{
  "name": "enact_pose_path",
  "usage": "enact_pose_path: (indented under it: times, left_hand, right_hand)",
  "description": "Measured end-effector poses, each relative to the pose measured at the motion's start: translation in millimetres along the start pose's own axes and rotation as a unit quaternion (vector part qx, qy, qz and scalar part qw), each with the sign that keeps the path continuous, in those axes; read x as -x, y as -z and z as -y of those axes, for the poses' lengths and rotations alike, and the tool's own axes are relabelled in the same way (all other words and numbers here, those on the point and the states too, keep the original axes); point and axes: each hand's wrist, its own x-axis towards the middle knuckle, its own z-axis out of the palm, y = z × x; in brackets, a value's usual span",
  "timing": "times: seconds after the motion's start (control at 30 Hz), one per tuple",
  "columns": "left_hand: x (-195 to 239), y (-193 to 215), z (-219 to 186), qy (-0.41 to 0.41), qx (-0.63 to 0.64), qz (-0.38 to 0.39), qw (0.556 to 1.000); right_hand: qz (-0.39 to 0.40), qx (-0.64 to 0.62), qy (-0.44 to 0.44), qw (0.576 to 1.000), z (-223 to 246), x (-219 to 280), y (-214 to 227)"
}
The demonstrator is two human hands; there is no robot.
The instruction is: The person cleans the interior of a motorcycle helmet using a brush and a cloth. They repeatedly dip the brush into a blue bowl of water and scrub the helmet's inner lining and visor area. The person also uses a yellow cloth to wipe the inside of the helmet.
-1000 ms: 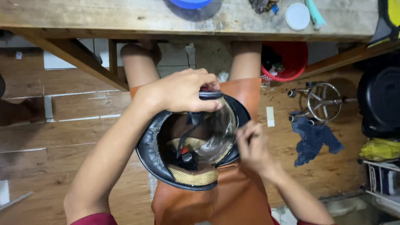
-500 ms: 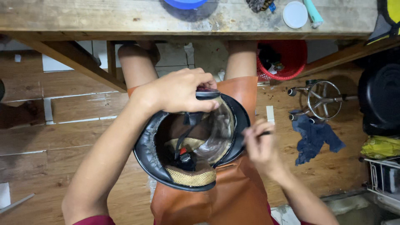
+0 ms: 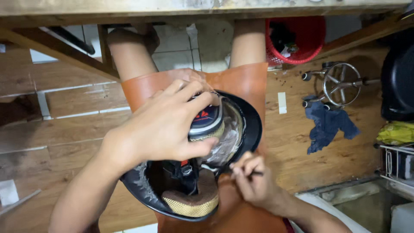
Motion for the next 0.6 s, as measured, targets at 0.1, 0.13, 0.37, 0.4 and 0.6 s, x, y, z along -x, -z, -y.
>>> enact_pose_path:
  times: [0.1, 0.13, 0.37, 0.4, 0.6]
  left_hand:
    - [8, -2, -5, 0.026, -0.041, -0.004, 0.999]
    - [9, -2, -7, 0.045, -0.045, -0.002, 0.998]
    - [5, 0, -4, 0.045, -0.039, 0.008, 0.998]
    - [5, 0, -3, 0.045, -0.04, 0.009, 0.998]
    - [-2, -1, -1, 0.046, -0.02, 0.016, 0.999]
  right_hand:
    - [-0.047, 0.172, -0.046, 0.983, -11, -5, 13]
    - [-0.087, 0.164, -0.04, 0.982, -6, -7, 15]
    - [-0.108, 0.038, -0.064, 0.991, -14, -6, 4]
    - [-0.108, 0.038, -0.064, 0.991, -13, -11, 6]
    - [0.031, 0.03, -0.068, 0.997, -2, -17, -6]
